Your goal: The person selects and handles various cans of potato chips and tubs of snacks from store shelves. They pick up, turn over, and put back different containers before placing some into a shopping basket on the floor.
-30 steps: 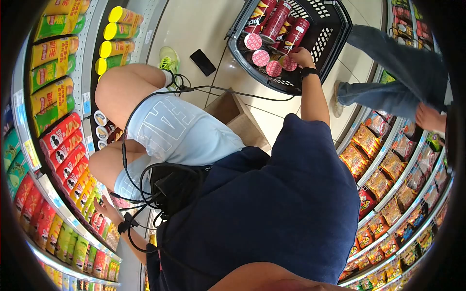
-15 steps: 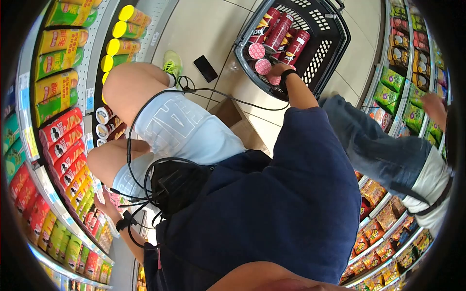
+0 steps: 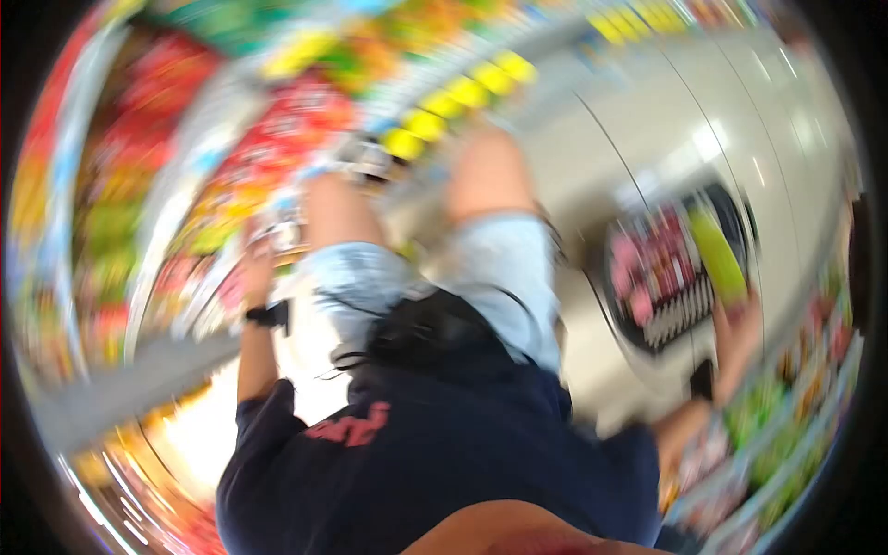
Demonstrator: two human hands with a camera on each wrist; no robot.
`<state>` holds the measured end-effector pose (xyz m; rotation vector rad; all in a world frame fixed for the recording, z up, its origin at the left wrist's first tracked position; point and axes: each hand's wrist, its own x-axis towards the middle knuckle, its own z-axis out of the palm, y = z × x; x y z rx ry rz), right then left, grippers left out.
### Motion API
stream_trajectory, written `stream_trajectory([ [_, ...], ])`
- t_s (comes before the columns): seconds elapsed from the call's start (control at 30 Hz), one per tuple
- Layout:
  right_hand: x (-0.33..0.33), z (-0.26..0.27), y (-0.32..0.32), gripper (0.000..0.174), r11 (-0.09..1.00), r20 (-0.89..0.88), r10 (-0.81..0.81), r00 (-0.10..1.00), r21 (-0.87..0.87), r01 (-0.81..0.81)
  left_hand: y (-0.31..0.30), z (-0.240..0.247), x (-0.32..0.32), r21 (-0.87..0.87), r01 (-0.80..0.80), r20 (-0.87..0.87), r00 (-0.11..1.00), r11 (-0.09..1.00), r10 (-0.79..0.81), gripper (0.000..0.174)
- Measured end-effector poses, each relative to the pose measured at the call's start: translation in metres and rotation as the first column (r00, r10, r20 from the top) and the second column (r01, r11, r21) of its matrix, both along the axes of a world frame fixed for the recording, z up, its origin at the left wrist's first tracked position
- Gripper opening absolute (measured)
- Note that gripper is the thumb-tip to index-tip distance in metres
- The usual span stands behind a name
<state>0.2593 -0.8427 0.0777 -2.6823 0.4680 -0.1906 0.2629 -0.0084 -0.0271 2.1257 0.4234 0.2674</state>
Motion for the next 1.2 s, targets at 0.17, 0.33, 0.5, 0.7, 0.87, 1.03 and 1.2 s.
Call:
stream_trajectory([
  [0.17,0.033,0.102,0.140,0.063,0.889,0.306,0.192,0.932,0.349,-0.298,-0.089,0.127,0.041,0.356,0.186,0.266,0.919,0.916,-0.290,0.055],
  [0.33,0.105,0.153,0.307,0.067,0.418,0.450,0.718,0.532,0.333,-0.845,-0.135,0.214,0.043,0.570,0.307,0.392,0.713,0.762,-0.581,0.072],
  [0.5,0.129,0.180,0.441,0.072,0.036,0.368,0.913,0.177,0.359,-0.933,-0.127,0.235,0.004,0.670,0.234,0.284,0.796,0.704,-0.534,0.077],
  [0.7,0.127,0.152,0.513,0.079,-0.255,0.514,0.856,0.056,0.516,-0.818,-0.050,0.211,-0.040,0.605,-0.089,0.438,0.867,0.791,-0.238,0.073],
  [0.87,0.162,0.097,0.508,0.054,-0.207,0.401,0.904,0.149,0.715,-0.668,0.019,0.203,-0.039,0.062,-0.482,0.581,0.730,0.874,0.361,0.070],
  [1.03,0.185,0.049,0.509,0.038,-0.163,0.335,0.914,0.227,0.817,-0.553,0.078,0.184,-0.011,-0.093,-0.521,0.563,0.675,0.848,0.477,0.072],
  [1.2,0.205,0.005,0.509,0.034,-0.125,0.273,0.908,0.318,0.900,-0.418,0.085,0.189,0.013,-0.171,-0.516,0.592,0.627,0.840,0.506,0.072],
])
